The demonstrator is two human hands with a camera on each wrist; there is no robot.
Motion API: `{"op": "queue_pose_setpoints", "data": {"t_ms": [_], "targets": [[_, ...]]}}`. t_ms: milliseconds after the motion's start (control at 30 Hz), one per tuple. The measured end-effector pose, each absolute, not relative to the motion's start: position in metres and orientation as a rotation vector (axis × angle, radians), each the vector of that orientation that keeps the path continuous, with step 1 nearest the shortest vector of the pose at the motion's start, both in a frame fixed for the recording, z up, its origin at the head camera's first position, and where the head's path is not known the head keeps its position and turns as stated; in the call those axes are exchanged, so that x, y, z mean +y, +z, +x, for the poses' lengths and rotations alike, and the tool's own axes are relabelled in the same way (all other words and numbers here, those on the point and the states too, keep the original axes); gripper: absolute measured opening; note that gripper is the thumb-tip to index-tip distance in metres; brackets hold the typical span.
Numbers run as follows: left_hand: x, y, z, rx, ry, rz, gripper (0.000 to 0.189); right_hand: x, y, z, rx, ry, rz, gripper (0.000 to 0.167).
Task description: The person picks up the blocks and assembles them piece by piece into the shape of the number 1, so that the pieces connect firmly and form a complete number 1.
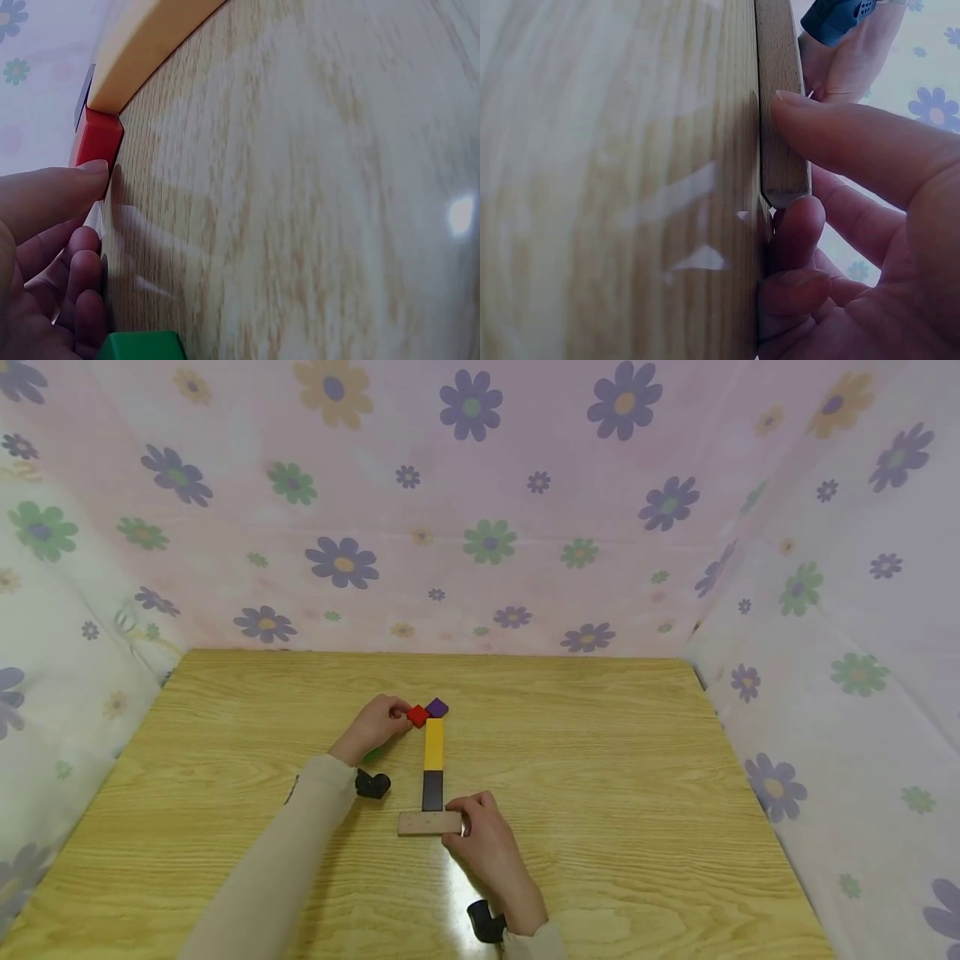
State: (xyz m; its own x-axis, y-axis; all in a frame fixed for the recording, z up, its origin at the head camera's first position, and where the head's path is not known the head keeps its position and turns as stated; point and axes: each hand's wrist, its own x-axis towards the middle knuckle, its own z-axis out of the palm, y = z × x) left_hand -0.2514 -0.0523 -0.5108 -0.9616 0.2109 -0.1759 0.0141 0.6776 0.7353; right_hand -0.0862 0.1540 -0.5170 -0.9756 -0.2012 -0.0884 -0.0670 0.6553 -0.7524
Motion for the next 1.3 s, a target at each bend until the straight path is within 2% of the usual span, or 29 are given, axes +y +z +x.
{"op": "queue_pose_setpoints", "data": {"t_ms": [1300], "targets": [[-0.0531, -0.5129, -0.2498, 2.659, 1.193, 0.198, 0.027, 0.1543, -0.5164, -0.0864, 2.697, -1.238, -0.203, 0.034]]}}
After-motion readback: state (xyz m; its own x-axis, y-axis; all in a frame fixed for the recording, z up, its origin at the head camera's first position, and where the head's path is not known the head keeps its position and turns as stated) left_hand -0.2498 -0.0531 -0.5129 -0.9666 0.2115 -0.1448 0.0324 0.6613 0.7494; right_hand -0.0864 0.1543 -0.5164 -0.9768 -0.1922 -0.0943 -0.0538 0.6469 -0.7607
